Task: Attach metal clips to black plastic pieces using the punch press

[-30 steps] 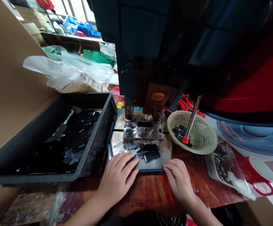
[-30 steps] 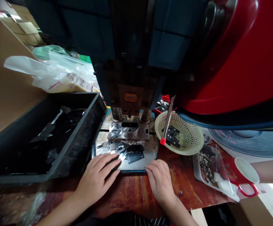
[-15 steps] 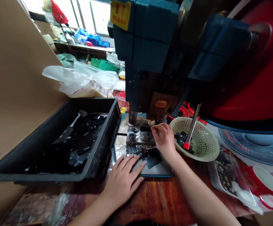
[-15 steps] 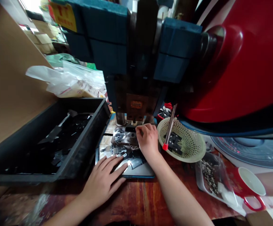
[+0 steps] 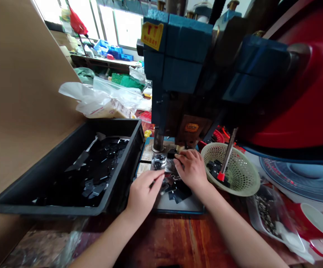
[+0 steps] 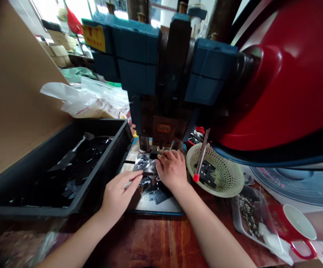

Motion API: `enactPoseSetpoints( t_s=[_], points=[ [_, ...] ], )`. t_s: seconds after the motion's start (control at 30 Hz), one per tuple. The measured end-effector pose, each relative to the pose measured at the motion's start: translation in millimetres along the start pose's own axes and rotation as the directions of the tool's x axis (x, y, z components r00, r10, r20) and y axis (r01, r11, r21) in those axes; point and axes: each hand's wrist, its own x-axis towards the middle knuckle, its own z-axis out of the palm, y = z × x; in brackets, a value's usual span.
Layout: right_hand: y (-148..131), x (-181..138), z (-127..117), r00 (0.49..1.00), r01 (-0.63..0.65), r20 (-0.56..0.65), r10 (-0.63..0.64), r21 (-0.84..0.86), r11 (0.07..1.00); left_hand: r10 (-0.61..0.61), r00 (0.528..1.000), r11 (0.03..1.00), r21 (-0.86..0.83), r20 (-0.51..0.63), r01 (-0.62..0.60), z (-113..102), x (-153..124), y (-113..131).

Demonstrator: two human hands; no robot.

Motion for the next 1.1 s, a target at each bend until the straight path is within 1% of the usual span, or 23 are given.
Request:
enactPoseSetpoints(
  t_s=[0.07, 0.13, 0.2, 0.3, 0.43, 0.53, 0.7, 0.8, 0.93, 1.0, 1.1],
  points=[
    [0, -1, 0, 1.000, 0.013, 0.008, -0.013, 0.004, 1.000, -0.046, 0.999, 0.999, 0.011, -0.014, 0.046, 6, 19, 0],
    [-1, -2, 0, 1.000, 0.014, 0.012, -0.014, 0.010, 1.000, -0.065, 0.998, 0.997, 0.030, -0.005, 0.065, 10, 34, 0],
    [-1, -3, 0, 1.000, 0.009, 0.012, -0.009, 0.013, 1.000, -0.063, 0.998, 0.997, 0.044, 0.000, 0.063, 13, 45, -1],
    [-1, -3, 1, 1.000, 0.014, 0.011, -0.014, 0.008, 1.000, -0.071, 0.997, 0.996, 0.054, -0.022, 0.072, 15, 55, -3],
    [-2, -5, 2, 1.000, 0.015, -0.004, -0.015, 0.004, 1.000, -0.100, 0.994, 0.991, 0.078, -0.047, 0.104, 14, 60, -6],
    [-3, -7, 2, 1.000, 0.000, -0.019, 0.000, 0.011, 1.000, -0.107, 0.994, 0.990, 0.084, -0.032, 0.110, 14, 61, -7],
    [-1, -8, 1, 1.000, 0.007, -0.004, -0.007, 0.027, 1.000, -0.113, 0.993, 0.989, 0.095, -0.017, 0.114, 16, 63, -5],
    [4, -11, 3, 1.000, 0.003, -0.007, -0.002, 0.101, 0.995, -0.109, 0.994, 0.989, 0.101, -0.004, 0.109, 19, 67, -2],
    [13, -17, 8, 0.996, -0.050, -0.058, 0.065, 0.241, 0.969, -0.098, 0.994, 0.984, 0.153, 0.048, 0.089, 26, 72, 0],
    [16, -19, 10, 0.996, -0.047, -0.060, 0.062, 0.228, 0.972, -0.095, 0.994, 0.977, 0.195, 0.062, 0.082, 29, 74, 0],
    [18, -18, 10, 0.999, -0.015, -0.039, 0.021, 0.156, 0.988, -0.091, 0.994, 0.971, 0.226, 0.066, 0.074, 32, 77, -2]
  ],
)
